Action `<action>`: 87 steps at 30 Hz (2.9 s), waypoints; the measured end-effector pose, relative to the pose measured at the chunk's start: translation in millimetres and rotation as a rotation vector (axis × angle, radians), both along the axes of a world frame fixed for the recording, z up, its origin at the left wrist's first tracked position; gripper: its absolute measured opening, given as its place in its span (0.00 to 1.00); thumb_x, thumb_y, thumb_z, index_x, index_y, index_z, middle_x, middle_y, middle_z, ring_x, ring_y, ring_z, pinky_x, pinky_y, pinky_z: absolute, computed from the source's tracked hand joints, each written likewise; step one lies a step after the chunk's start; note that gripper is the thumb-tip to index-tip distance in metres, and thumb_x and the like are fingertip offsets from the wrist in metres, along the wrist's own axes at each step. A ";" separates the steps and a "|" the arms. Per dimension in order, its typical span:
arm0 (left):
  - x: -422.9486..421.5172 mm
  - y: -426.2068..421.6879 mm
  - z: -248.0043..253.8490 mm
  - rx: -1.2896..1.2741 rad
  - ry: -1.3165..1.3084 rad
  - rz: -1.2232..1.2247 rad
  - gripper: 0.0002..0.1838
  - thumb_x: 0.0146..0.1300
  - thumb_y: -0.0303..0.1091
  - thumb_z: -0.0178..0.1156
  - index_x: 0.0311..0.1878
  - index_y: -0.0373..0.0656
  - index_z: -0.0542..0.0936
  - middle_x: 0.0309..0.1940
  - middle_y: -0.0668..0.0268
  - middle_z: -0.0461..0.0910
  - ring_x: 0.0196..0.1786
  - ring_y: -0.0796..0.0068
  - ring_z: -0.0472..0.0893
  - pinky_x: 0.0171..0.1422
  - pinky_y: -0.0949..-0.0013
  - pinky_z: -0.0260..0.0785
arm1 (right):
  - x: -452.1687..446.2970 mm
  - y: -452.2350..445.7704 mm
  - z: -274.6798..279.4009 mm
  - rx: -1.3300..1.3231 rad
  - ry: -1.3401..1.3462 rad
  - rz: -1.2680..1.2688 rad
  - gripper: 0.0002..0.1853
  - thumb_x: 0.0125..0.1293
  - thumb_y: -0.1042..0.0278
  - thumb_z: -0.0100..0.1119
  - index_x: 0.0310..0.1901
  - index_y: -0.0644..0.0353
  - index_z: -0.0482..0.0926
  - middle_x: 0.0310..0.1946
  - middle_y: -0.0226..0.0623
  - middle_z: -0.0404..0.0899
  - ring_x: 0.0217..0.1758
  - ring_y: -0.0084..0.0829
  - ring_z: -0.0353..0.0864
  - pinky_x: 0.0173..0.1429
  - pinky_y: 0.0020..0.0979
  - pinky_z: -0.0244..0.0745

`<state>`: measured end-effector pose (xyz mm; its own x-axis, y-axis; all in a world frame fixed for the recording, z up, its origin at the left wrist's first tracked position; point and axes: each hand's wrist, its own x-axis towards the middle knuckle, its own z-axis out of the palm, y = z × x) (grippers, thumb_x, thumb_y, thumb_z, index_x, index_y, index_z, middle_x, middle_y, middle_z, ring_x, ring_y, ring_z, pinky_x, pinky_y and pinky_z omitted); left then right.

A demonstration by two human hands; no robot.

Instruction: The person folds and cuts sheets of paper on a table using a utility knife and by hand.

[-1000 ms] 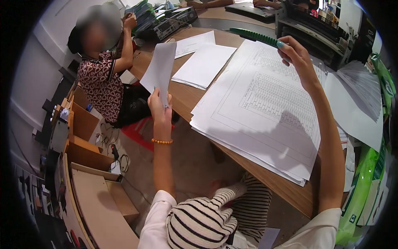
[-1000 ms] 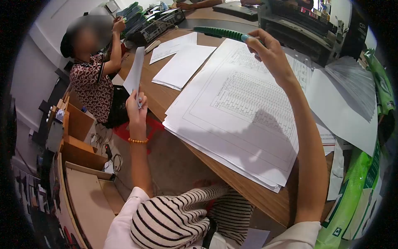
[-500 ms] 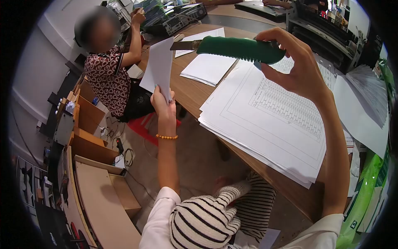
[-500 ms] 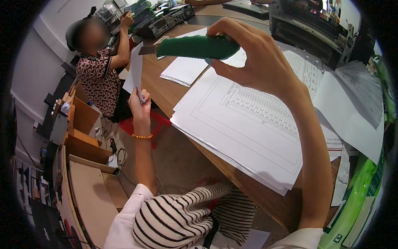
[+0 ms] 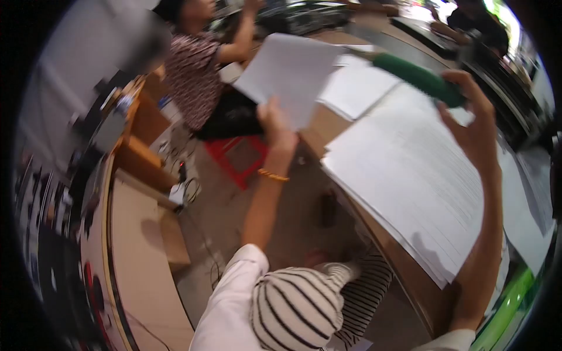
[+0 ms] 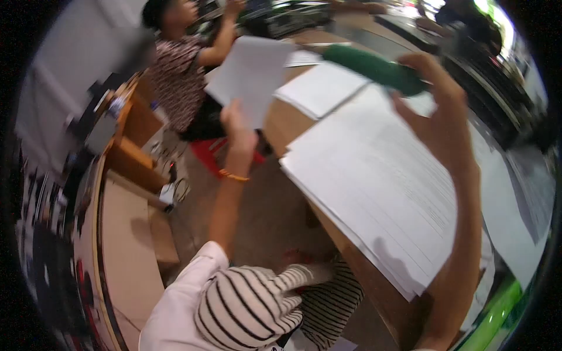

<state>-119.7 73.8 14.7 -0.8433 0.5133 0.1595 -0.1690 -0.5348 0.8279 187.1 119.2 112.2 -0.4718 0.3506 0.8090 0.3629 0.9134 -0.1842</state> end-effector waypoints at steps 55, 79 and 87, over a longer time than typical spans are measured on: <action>-198.5 19.4 260.0 0.497 1.048 1.101 0.16 0.69 0.31 0.37 0.50 0.25 0.60 0.39 0.37 0.71 0.41 0.46 0.74 0.45 0.59 0.66 | -16.0 -2.1 -74.7 -1.373 0.024 0.382 0.12 0.66 0.72 0.46 0.49 0.64 0.72 0.37 0.38 0.79 0.35 0.23 0.79 0.37 0.24 0.76; -539.6 -318.2 17.8 -1.441 0.976 0.857 0.12 0.51 0.25 0.49 0.37 0.27 0.72 0.31 0.40 0.77 0.37 0.49 0.80 0.39 0.55 0.72 | -16.1 -3.9 -94.1 -1.199 0.101 0.414 0.08 0.64 0.73 0.49 0.38 0.66 0.77 0.26 0.32 0.79 0.26 0.17 0.74 0.29 0.19 0.70; -343.5 -397.1 238.0 -0.799 0.785 1.764 0.16 0.64 0.33 0.43 0.47 0.26 0.63 0.35 0.36 0.75 0.41 0.39 0.75 0.43 0.48 0.68 | -17.5 -1.5 -98.8 -1.208 0.094 0.382 0.07 0.61 0.75 0.50 0.36 0.67 0.77 0.25 0.33 0.78 0.24 0.18 0.74 0.29 0.20 0.70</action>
